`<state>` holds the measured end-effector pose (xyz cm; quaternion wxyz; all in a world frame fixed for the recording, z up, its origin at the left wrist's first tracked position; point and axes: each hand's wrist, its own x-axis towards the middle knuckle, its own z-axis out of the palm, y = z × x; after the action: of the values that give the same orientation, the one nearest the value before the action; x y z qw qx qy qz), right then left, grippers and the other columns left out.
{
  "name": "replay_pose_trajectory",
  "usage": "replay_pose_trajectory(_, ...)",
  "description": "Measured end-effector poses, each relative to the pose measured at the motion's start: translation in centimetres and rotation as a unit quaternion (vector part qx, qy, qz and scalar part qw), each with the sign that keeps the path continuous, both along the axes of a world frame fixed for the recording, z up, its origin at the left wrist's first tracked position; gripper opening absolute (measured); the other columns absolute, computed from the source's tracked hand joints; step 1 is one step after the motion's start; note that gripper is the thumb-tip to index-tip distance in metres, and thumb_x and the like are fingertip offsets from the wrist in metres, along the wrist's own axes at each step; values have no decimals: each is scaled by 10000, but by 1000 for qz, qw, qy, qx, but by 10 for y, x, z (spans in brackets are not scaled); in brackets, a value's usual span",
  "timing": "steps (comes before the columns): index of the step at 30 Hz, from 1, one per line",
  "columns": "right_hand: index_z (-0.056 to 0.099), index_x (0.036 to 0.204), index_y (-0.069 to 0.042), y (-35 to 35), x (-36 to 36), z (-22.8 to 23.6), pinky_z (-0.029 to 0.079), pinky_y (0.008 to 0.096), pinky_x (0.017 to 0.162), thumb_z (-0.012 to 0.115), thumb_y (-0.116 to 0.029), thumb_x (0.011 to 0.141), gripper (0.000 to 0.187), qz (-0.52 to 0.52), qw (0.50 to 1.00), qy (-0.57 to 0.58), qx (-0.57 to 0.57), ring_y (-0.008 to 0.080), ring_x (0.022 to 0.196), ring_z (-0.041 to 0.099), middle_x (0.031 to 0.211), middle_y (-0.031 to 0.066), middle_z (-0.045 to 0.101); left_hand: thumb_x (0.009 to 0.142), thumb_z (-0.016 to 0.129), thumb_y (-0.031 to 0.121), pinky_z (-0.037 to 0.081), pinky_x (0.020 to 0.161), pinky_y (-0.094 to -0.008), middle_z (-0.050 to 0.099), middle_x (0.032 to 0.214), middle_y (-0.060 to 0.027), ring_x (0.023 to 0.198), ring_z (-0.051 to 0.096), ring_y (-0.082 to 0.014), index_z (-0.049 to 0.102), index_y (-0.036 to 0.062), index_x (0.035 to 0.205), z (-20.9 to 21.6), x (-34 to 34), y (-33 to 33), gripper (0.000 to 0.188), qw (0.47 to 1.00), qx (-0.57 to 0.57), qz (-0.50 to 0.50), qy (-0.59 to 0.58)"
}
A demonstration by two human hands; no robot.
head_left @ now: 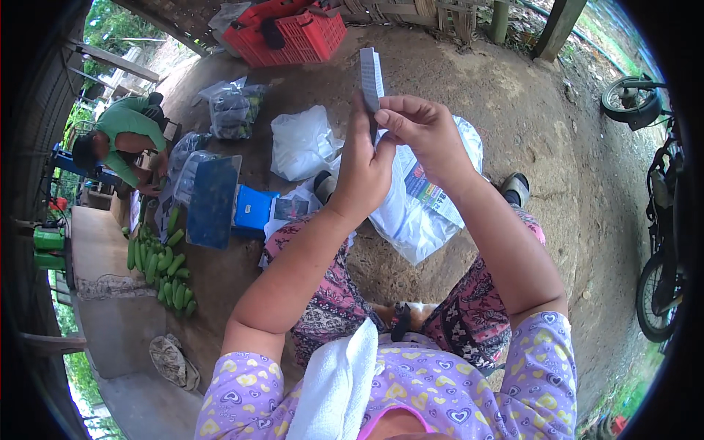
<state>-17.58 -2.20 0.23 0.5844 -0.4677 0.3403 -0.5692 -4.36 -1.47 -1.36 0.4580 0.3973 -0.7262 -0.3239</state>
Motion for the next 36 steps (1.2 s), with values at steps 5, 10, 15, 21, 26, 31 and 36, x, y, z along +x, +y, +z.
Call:
replay_pose_trajectory(5,655,1027,42,-4,-6,-9,504,245,707,660,-109,868,218,14,999,20,-26,107,809,623,895,69,685,895,485,91,387,995,-337,435,1295,-182,1181,468,-217,232,-78,1373,20,-2,2,566,949,138,-111,261)
replay_pose_trajectory(10,671,1006,23,1,-5,-10,514,267,730,632,-88,872,178,0,981,139,-136,123,798,634,890,81,686,948,479,233,431,896,-300,571,1106,-117,1026,540,-174,507,-48,1170,19,8,1,359,958,144,-78,237)
replay_pose_trajectory(15,682,934,-23,14,-11,16,524,321,715,671,-39,789,147,-118,907,302,-269,245,780,649,874,92,655,981,421,195,452,851,-293,607,1045,-103,971,568,-155,541,-39,1139,11,17,-4,307,973,154,-17,173)
replay_pose_trajectory(21,624,1036,-118,10,-30,33,482,352,813,734,-64,636,419,-296,750,400,-435,269,990,580,1066,54,620,980,396,173,481,699,-343,648,877,-158,775,627,-212,555,-51,1065,17,10,7,287,998,57,2,17)
replay_pose_trajectory(26,630,1053,-110,9,-31,31,456,395,848,727,-77,648,418,-279,787,355,-421,285,974,588,1062,70,629,973,411,155,477,682,-343,646,852,-166,767,634,-216,559,-48,1059,21,3,15,265,997,69,-16,8)
replay_pose_trajectory(31,646,1063,-116,6,-35,27,457,390,837,725,-103,665,406,-268,778,365,-436,280,947,594,1034,67,634,965,427,150,469,635,-350,643,799,-169,720,637,-226,558,-51,1043,19,1,16,252,997,70,-23,9)
replay_pose_trajectory(36,654,1054,-119,8,-32,29,455,390,828,726,-113,674,387,-256,785,364,-432,275,920,595,1011,59,633,957,439,150,459,594,-366,633,742,-182,671,641,-259,563,-54,991,15,4,15,241,998,61,-23,2)
